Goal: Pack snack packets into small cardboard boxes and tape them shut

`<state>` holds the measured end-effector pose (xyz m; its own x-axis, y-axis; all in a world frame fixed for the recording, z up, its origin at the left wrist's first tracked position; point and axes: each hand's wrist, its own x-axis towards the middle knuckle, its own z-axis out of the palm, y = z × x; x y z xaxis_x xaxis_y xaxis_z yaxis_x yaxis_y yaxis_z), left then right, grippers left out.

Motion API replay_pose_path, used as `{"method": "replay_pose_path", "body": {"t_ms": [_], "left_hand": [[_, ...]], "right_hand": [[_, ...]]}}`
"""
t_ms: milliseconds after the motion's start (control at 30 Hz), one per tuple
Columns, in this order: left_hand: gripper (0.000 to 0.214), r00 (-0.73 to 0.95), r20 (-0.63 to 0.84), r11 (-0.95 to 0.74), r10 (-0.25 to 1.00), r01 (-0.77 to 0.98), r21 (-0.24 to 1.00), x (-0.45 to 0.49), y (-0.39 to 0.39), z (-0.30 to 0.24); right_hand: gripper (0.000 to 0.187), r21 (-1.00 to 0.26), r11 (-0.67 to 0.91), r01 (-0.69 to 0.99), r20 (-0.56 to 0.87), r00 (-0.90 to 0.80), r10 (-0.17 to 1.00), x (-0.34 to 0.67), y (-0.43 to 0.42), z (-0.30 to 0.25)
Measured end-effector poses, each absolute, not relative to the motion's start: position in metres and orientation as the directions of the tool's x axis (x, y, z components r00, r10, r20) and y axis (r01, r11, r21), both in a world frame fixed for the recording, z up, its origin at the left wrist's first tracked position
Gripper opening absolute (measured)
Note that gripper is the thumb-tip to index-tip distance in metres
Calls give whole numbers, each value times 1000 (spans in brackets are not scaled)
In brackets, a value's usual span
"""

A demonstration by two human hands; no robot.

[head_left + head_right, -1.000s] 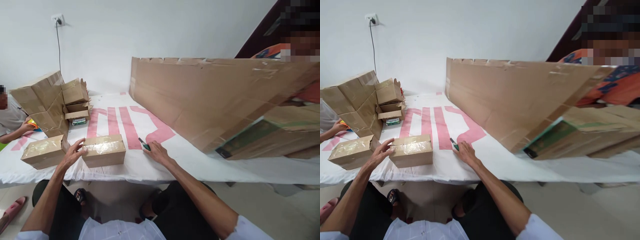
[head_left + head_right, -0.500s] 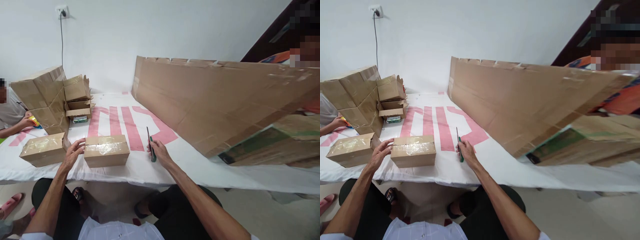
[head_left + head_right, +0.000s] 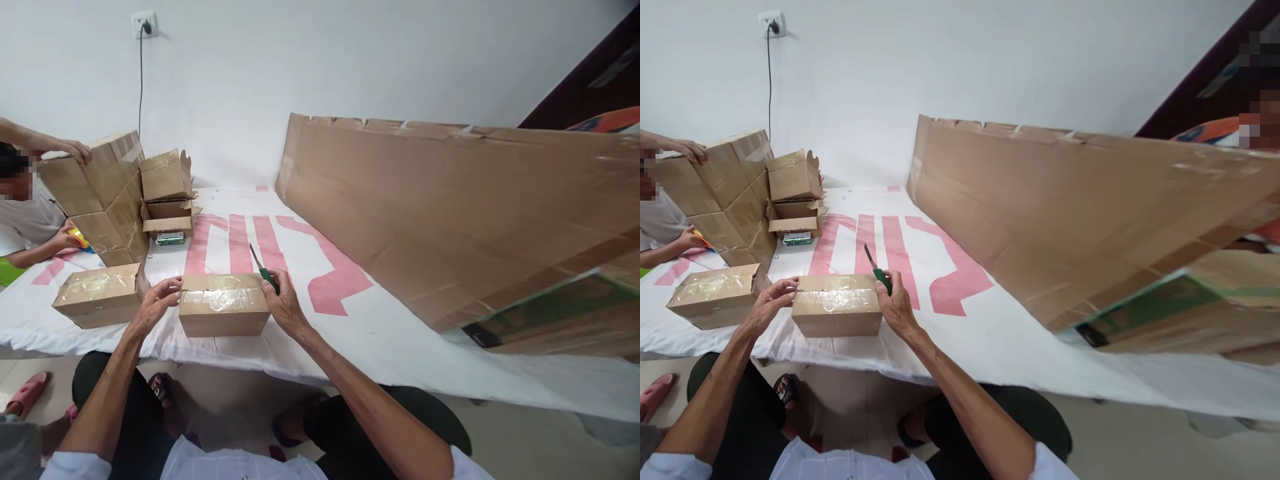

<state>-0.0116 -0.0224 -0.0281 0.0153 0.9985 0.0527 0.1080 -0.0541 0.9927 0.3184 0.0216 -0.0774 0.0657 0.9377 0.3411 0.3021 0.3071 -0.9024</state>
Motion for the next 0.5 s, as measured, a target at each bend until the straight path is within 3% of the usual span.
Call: {"method": "replay_pose_path", "body": {"t_ms": [333, 500], "left_hand": [[27, 18, 79, -81, 997, 172, 982, -3, -25, -27], [26, -9, 68, -65, 998, 195, 979, 0, -29, -23]], "right_hand": [[41, -751, 388, 535, 429, -52, 902, 323, 28, -58], [32, -557, 572, 602, 432, -379, 819, 333, 28, -23]]}}
